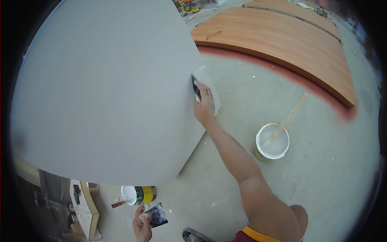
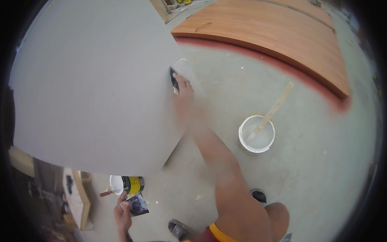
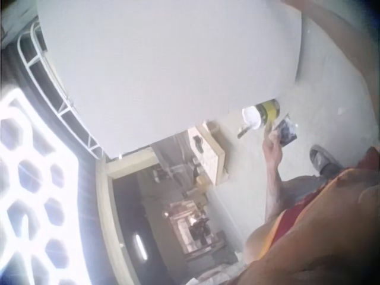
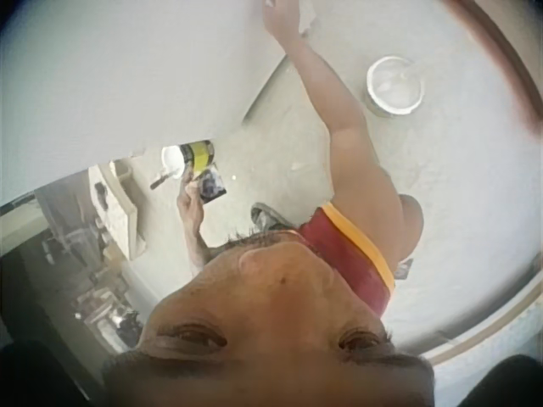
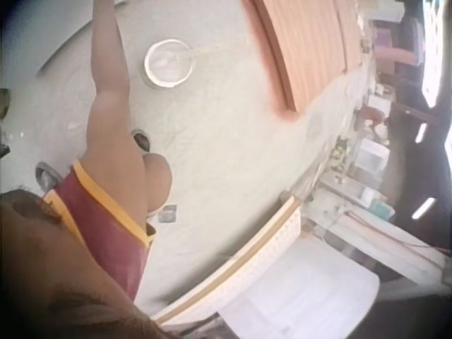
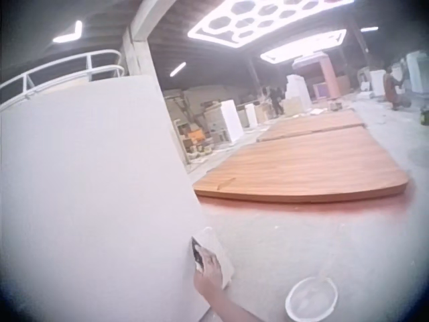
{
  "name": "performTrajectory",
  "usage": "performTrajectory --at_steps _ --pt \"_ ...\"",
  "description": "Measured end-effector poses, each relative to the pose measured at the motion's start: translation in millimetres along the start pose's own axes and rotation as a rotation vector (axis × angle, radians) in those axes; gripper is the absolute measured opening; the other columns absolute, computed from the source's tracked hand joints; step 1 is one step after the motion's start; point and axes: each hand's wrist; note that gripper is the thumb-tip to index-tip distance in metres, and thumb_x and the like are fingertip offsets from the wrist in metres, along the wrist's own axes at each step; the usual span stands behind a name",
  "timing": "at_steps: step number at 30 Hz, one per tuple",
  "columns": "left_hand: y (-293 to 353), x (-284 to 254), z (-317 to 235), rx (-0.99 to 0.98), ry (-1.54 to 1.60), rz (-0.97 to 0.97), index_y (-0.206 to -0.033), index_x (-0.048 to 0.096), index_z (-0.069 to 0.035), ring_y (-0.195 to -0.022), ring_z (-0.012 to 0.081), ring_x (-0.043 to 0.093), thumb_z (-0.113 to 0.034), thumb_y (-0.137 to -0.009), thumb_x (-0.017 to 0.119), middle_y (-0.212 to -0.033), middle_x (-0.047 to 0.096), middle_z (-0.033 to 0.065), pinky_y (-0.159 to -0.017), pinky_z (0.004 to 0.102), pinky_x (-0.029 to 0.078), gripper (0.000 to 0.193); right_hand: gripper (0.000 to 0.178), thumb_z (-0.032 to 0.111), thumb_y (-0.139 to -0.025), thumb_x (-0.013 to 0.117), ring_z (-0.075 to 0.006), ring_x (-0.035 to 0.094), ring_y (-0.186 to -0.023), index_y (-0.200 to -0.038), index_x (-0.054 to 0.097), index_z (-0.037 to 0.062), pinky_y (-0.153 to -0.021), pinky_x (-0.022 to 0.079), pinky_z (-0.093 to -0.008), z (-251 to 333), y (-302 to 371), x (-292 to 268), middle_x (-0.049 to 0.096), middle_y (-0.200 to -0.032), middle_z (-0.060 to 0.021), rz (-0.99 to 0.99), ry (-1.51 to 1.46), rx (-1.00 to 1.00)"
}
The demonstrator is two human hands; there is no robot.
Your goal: The person scrapes putty from two metal spatulas, then dips a wooden stick into a paint bucket to retrieve more putty. The person then applies the putty to the exterior surface and edges of a white wooden cabinet using a spatula.
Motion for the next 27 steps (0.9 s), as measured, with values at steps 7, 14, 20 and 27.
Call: performTrajectory --at_steps 7,14,20,27 --pt "-15.9 0.9 13.7 0.065 -0.027 0.085 -0.138 0.049 0.011 -0.12 0.0261 0.056 -0.048 -0.099 0.057 -0.127 0.061 0.0223 -0.105 0.0375 0.04 0.07 0.049 0.002 -0.09 0.048 -0.0329 0.053 -0.127 -0.138 0.053 0.0061 -0.109 0.039 -0.0386 -24.8 -50.0 -35.4 0.057 -0.135 -0.0207 -0.152 -0.126 0.223" --pt "-4.5 -8.7 8.6 -0.024 0.031 0.047 -0.142 0.044 0.01 -0.126 0.0294 0.053 -0.051 -0.098 0.058 -0.13 0.059 0.024 -0.107 0.0388 0.038 0.077 0.049 -0.003 -0.086 0.044 -0.0272 0.058 -0.118 -0.131 0.059 0.0064 -0.099 0.045 -0.0372 -17.4 -59.1 -26.6 0.062 -0.122 -0.0186 -0.017 -0.218 0.362" --pt "2.3 -38.3 61.4 -0.058 0.035 0.04 -0.143 0.043 0.01 -0.127 0.0308 0.054 -0.056 -0.098 0.054 -0.129 0.06 0.0262 -0.106 0.04 0.04 0.081 0.054 -0.006 -0.083 0.051 -0.026 0.058 -0.121 -0.133 0.06 0.0106 -0.102 0.046 -0.036 15.0 -15.5 -10.5 0.061 -0.126 -0.0159 0.074 -0.18 0.047" --pt "14.0 -54.1 75.2 -0.023 0.237 0.004 -0.094 0.067 0.008 -0.133 0.0386 0.048 -0.035 -0.1 0.059 -0.145 0.049 0.0282 -0.11 0.0468 0.036 0.044 0.058 -0.015 -0.076 0.055 -0.0296 0.058 -0.12 -0.132 0.058 0.0025 -0.104 0.045 -0.0396 113.5 94.4 29.8 0.061 -0.129 -0.0147 0.137 -0.068 -0.159"
Point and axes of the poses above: each hand's wrist, its own y-axis away from the middle knuckle, its own x-axis out of the palm, z = x × y
